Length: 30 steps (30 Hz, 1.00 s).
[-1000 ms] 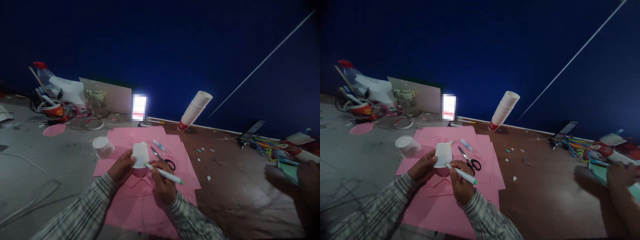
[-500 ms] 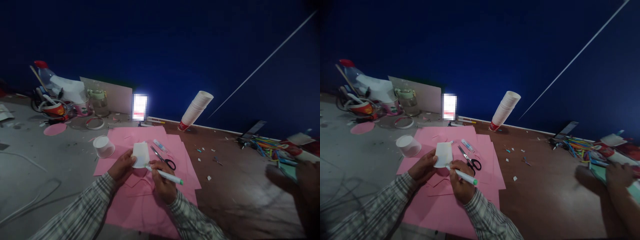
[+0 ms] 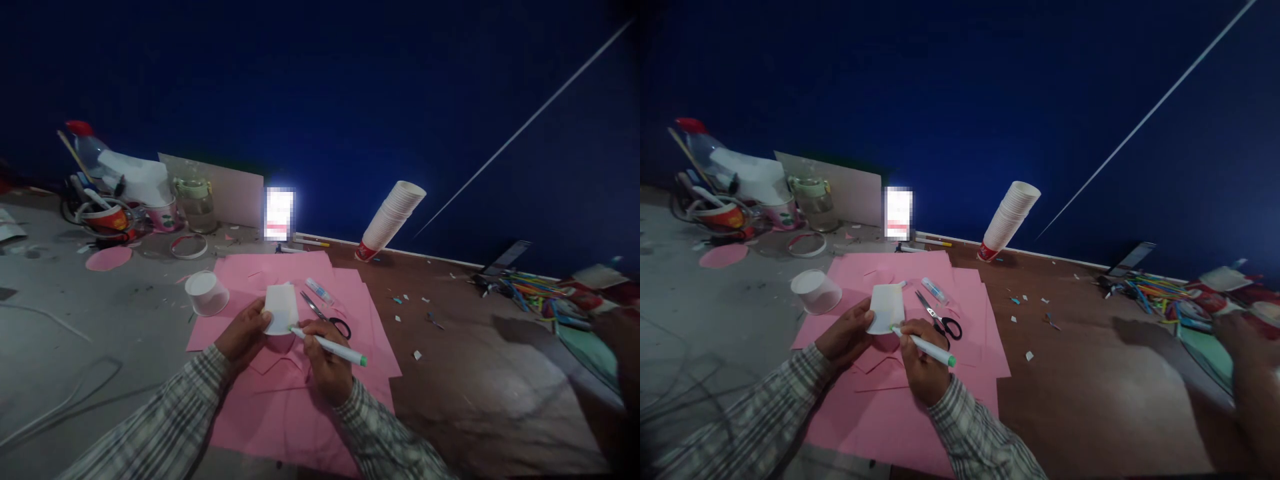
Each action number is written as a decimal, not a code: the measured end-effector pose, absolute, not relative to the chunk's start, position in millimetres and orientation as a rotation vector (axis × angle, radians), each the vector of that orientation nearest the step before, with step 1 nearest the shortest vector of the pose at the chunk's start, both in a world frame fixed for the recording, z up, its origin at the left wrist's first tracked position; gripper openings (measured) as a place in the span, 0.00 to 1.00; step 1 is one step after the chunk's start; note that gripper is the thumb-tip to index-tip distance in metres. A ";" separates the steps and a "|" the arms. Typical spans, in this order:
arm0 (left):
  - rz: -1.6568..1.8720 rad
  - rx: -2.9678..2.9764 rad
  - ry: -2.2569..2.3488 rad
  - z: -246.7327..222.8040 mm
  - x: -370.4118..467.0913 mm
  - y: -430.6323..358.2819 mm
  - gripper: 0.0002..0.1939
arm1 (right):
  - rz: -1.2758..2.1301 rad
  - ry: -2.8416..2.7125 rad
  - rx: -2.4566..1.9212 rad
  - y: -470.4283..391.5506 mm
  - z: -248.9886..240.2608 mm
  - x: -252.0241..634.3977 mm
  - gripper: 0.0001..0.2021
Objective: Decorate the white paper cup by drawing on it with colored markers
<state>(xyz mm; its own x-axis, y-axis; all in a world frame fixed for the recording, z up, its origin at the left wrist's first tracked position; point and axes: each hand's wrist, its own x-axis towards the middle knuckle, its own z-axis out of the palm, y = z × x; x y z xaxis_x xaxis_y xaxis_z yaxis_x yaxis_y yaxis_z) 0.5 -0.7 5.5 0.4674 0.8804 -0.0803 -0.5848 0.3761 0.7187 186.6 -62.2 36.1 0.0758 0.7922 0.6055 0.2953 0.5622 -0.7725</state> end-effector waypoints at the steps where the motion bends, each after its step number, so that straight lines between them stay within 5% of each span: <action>1: 0.987 0.686 0.504 5.9 0.6 -1.0 0.32 | 0.476 -1.503 -0.961 -62.3 36.6 186.5 0.07; 30: 0.988 0.680 0.537 11.8 2.1 -2.7 0.34 | 0.479 -1.454 -1.101 -60.2 34.3 186.1 0.08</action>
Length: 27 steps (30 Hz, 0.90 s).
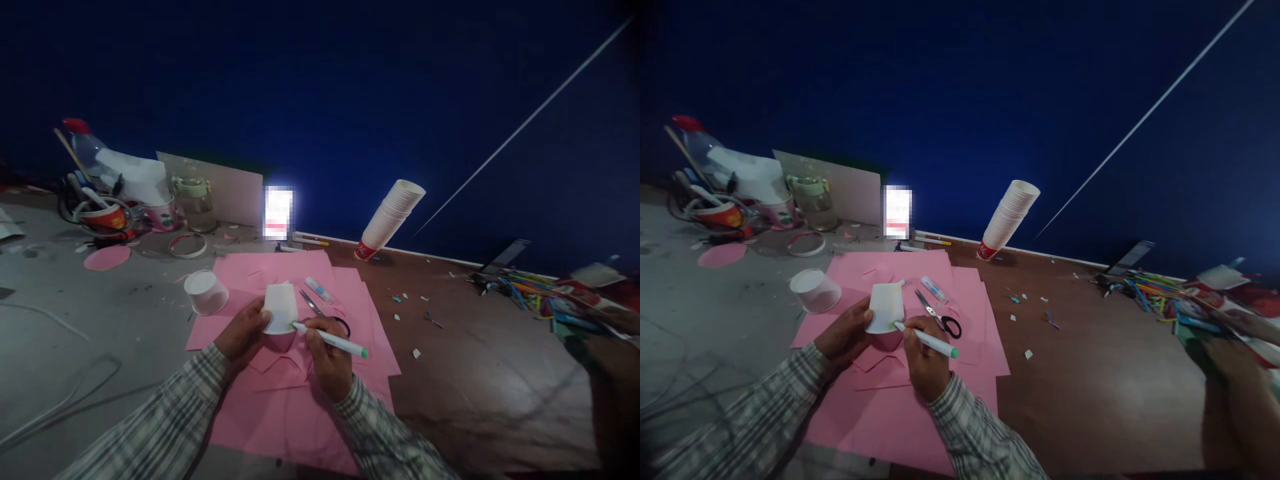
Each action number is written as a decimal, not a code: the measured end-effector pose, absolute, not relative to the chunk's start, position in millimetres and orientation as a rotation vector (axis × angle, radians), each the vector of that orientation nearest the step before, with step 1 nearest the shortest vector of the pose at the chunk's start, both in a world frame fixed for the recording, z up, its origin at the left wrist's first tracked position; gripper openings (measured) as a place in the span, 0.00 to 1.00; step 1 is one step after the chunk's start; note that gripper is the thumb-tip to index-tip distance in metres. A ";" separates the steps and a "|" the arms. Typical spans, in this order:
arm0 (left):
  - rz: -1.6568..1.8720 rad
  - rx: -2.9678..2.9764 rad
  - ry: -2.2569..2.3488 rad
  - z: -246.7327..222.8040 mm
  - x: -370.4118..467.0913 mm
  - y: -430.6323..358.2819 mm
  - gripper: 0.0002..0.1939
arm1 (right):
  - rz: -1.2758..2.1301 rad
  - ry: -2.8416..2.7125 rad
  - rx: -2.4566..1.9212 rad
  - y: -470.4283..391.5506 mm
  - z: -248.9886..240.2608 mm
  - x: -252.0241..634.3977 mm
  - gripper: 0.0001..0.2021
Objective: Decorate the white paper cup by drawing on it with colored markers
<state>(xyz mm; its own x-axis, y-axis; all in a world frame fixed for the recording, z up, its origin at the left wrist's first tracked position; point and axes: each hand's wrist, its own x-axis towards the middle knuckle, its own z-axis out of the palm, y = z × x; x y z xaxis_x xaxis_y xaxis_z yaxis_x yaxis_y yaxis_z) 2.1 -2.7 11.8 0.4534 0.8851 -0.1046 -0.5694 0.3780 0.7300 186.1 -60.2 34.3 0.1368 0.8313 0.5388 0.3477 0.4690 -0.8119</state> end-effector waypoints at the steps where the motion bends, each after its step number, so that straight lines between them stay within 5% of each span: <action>1: 0.989 0.679 0.539 12.3 2.2 -2.7 0.34 | 0.480 -1.455 -1.108 -60.1 34.6 186.0 0.08; 27: 1.000 0.657 0.496 13.2 3.0 -1.8 0.30 | 0.605 -1.252 -1.056 -59.5 12.0 184.0 0.11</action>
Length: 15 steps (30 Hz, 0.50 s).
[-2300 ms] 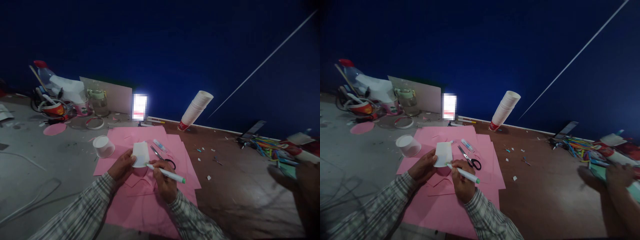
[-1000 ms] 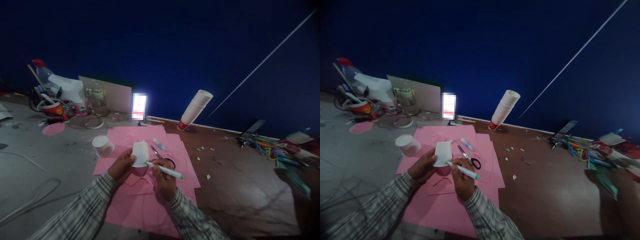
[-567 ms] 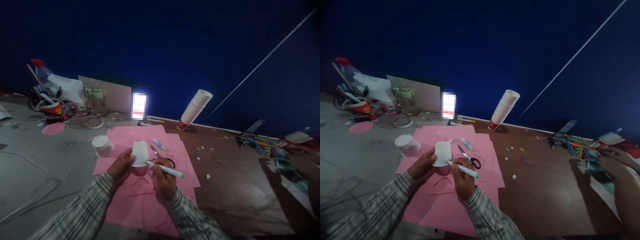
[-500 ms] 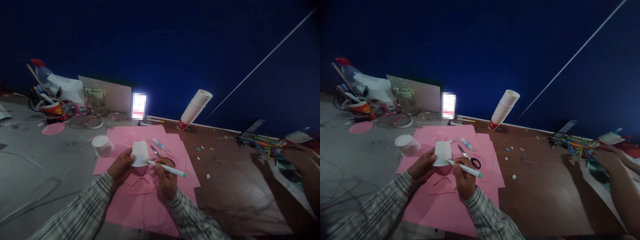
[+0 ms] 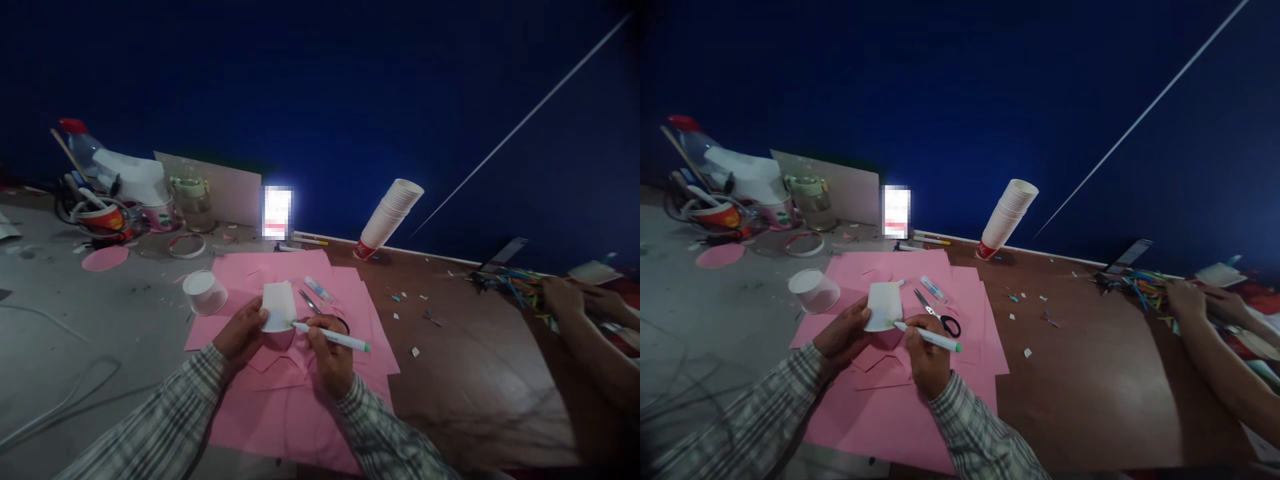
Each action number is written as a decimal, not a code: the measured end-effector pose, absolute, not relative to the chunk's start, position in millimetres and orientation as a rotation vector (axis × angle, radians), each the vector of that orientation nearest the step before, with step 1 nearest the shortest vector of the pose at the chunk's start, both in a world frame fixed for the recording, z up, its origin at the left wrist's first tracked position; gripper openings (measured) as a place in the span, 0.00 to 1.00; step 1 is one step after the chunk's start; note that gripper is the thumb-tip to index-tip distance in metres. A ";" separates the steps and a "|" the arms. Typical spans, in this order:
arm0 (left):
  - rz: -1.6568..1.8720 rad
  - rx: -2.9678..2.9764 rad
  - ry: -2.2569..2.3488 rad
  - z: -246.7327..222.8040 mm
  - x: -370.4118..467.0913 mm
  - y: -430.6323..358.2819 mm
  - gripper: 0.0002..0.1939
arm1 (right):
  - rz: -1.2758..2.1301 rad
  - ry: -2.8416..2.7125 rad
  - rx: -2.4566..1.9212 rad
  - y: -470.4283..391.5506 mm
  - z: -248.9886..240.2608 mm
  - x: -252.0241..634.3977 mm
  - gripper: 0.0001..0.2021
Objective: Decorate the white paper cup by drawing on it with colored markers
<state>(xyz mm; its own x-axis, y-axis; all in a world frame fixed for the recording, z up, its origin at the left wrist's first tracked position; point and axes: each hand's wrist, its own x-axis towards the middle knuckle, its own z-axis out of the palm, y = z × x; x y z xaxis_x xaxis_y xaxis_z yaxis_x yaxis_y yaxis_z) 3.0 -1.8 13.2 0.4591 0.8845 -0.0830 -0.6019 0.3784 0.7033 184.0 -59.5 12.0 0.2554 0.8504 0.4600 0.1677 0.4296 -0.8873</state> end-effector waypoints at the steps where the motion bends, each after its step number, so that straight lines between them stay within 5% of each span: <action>1: 0.998 0.661 0.491 12.9 2.7 -1.6 0.30 | 0.606 -1.250 -1.053 -59.4 10.8 184.1 0.11; 15: 0.990 0.699 0.439 8.2 1.7 -0.2 0.28 | 0.694 -1.297 -1.001 -59.2 24.1 186.6 0.08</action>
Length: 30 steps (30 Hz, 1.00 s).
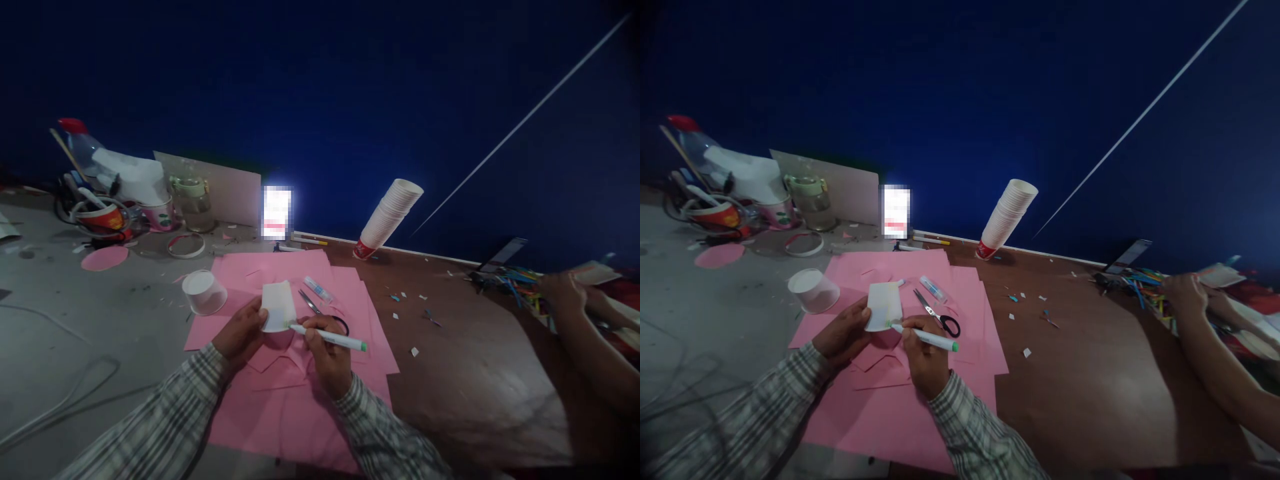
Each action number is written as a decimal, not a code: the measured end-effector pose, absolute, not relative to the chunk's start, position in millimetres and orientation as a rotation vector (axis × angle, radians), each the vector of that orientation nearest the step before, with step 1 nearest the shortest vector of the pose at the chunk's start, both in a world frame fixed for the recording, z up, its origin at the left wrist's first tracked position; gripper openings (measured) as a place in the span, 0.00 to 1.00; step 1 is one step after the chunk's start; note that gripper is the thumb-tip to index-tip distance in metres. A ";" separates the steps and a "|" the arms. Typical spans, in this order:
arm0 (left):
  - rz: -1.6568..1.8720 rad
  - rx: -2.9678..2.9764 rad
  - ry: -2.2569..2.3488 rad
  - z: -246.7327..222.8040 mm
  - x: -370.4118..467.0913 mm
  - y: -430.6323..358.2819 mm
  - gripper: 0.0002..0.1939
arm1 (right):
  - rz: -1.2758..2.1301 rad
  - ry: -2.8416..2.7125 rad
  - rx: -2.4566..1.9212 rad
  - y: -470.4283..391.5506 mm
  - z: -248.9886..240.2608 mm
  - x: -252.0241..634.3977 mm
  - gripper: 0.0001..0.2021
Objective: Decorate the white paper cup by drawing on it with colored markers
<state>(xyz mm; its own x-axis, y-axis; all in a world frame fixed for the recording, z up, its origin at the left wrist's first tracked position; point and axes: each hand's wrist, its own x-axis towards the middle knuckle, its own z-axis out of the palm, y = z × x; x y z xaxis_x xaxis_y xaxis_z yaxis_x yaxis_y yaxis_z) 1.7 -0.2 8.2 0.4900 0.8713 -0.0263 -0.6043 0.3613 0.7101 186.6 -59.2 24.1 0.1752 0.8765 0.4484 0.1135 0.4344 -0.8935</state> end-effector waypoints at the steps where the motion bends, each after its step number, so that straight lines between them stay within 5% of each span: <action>1: 0.993 0.696 0.439 7.6 1.5 0.1 0.28 | 0.695 -1.297 -1.001 -59.2 24.5 186.5 0.07; 30: 0.998 0.653 0.465 11.3 2.2 -2.3 0.29 | 0.711 -1.208 -1.049 -54.7 16.5 184.5 0.09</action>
